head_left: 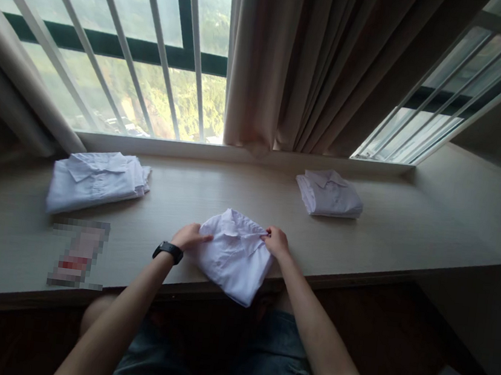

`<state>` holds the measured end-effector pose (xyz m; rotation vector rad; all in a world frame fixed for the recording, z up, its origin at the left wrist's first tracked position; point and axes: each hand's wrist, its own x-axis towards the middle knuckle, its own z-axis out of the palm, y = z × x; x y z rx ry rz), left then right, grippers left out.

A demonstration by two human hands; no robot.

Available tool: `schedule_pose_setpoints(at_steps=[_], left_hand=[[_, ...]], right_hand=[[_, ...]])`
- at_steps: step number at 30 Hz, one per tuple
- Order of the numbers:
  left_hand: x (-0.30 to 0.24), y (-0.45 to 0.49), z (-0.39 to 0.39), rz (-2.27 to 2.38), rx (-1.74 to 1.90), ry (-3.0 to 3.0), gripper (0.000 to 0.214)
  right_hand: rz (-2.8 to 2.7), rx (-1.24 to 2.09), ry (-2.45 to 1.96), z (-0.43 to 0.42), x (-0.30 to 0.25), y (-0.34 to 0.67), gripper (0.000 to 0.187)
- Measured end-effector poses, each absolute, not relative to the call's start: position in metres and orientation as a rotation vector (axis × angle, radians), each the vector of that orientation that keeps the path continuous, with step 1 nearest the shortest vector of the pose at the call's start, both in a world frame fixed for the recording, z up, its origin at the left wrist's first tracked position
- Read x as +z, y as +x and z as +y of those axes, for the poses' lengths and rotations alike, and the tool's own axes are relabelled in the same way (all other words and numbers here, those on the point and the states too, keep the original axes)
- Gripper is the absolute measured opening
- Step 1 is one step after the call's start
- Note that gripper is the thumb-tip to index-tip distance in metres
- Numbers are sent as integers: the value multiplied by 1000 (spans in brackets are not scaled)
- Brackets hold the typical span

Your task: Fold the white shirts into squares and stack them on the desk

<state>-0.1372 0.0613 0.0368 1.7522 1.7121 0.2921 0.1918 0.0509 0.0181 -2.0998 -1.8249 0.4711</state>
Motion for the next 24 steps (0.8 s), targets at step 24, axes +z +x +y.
schedule_pose_setpoints(at_steps=[24], left_hand=[[-5, -60, 34, 1663, 420, 2472, 66]], right_hand=[[-1936, 186, -2067, -15, -20, 122, 71]])
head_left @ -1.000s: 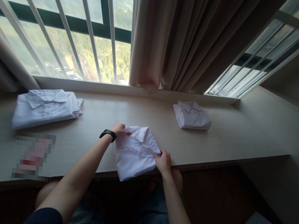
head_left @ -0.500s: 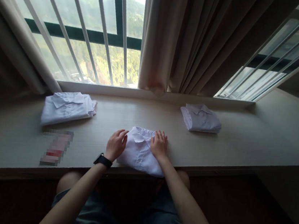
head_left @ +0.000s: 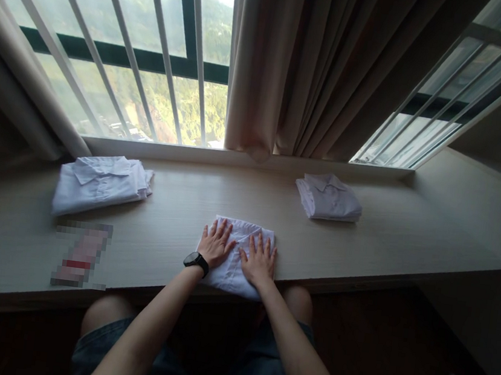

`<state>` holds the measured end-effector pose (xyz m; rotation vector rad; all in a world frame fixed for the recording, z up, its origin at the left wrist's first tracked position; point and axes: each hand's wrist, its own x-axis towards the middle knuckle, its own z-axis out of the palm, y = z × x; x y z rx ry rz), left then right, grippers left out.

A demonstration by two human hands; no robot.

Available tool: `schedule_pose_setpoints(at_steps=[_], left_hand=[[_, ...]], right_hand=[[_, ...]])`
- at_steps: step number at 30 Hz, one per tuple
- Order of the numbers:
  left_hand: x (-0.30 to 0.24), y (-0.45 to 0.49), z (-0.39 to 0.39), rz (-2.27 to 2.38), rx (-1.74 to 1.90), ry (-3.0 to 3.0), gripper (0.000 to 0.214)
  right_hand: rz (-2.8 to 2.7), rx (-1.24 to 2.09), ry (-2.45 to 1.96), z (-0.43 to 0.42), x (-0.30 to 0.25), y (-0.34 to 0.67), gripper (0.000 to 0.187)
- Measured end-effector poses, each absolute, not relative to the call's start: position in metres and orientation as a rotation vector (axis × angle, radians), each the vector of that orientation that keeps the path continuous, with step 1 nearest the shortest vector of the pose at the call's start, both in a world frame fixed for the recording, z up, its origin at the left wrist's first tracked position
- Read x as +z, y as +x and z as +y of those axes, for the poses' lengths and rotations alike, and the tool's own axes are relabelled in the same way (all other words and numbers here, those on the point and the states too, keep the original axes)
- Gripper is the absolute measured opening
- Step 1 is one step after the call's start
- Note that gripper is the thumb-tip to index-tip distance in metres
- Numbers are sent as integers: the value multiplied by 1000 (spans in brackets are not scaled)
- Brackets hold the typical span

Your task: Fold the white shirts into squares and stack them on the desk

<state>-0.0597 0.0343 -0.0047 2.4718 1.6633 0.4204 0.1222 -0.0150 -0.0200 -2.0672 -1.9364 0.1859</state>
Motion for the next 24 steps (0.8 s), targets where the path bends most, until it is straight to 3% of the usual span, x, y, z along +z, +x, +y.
schedule_pose_setpoints(at_steps=[3, 7, 17, 20, 24], left_hand=[[0, -68, 41, 1674, 565, 2347, 66], [11, -85, 51, 1923, 788, 1971, 55], [27, -99, 66, 1879, 620, 1760, 15], [30, -98, 68, 1872, 652, 1712, 21], [40, -99, 72, 1794, 721, 1647, 14]], right_hand=[[-1849, 262, -1923, -14, -17, 136, 69], [-1467, 186, -1856, -11, -13, 163, 53], [-1282, 188, -2025, -4, -15, 171, 24], [-1266, 249, -2001, -4, -13, 171, 22], [-1164, 398, -1922, -5, -9, 173, 26]])
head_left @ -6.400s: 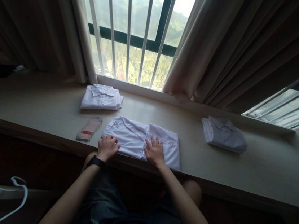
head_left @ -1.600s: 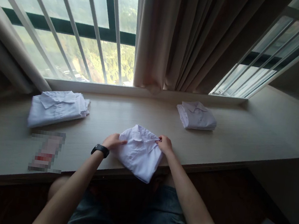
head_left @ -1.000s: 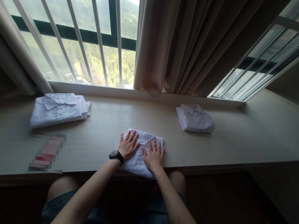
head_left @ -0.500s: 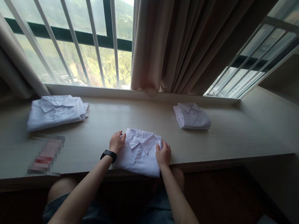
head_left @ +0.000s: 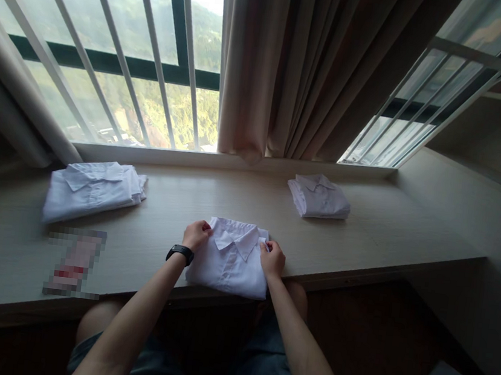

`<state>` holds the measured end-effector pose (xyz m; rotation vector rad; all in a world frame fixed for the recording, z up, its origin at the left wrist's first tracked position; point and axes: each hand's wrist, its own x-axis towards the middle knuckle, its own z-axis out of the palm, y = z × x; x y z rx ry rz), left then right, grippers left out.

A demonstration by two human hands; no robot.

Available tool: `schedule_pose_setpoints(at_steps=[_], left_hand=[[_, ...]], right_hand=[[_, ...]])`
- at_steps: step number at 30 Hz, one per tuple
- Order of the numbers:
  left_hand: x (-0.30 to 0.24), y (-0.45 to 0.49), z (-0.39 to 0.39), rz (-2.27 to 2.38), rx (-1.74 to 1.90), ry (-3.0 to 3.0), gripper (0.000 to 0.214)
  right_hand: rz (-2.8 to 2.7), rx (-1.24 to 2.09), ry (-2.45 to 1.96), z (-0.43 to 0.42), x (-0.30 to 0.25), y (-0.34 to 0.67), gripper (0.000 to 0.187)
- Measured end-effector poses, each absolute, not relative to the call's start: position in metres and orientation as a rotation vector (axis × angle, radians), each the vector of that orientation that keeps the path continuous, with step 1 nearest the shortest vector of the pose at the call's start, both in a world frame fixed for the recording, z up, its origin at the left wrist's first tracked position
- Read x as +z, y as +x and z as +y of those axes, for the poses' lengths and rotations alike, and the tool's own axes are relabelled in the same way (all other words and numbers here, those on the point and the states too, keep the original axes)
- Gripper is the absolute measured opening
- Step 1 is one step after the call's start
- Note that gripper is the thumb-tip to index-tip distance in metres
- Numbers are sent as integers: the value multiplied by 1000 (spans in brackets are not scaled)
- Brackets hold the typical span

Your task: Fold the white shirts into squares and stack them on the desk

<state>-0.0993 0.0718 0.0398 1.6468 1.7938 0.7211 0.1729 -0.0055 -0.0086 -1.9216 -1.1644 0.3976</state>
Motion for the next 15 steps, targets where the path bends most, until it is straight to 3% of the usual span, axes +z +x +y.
schedule_pose_setpoints(at_steps=[6, 11, 15], left_hand=[[42, -89, 75, 1624, 840, 1466, 33], [27, -84, 76, 1668, 740, 1332, 28], [27, -88, 77, 1731, 711, 1353, 34]], right_hand=[[-865, 628, -1754, -6, -9, 186, 38], [-780, 738, -1777, -10, -10, 194, 31], [-561, 970, -1623, -10, -9, 194, 43]])
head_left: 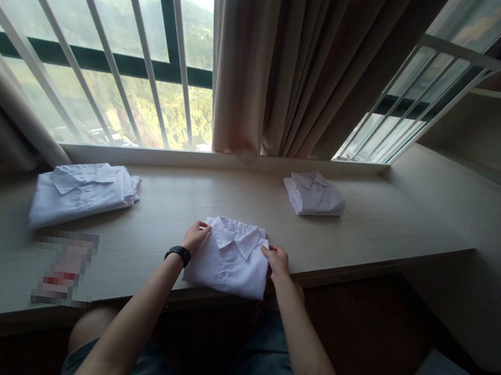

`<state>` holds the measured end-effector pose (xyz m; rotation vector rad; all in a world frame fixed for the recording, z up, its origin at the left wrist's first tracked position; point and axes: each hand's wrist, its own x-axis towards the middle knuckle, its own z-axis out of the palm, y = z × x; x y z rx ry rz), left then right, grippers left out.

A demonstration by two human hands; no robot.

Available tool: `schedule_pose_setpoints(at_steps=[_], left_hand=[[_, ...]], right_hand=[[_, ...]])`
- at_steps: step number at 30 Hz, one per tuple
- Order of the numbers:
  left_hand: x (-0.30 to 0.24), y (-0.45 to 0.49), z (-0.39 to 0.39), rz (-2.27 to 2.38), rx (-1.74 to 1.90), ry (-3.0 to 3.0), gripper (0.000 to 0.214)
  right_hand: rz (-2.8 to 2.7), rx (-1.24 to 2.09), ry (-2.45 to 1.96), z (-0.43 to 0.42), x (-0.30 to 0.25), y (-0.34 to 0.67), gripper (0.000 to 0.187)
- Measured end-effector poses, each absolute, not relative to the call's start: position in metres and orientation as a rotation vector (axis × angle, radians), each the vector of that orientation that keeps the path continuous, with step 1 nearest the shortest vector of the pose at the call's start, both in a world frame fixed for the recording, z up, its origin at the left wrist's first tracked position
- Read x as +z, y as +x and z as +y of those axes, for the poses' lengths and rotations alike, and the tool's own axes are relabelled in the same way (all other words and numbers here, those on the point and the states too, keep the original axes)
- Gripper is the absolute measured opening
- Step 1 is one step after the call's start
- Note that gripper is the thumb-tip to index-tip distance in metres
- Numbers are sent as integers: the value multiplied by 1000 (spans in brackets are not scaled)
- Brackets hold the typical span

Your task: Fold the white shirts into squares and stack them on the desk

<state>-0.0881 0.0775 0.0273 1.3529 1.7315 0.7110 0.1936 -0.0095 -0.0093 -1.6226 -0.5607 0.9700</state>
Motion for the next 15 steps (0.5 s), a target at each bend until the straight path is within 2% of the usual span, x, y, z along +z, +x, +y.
schedule_pose_setpoints(at_steps=[3, 15], left_hand=[[34, -93, 79, 1784, 691, 1391, 37], [44, -113, 87, 1609, 459, 1149, 20]], right_hand=[[-506, 1029, -1589, -8, -9, 193, 45], [-424, 1232, -1447, -10, 1, 193, 34]])
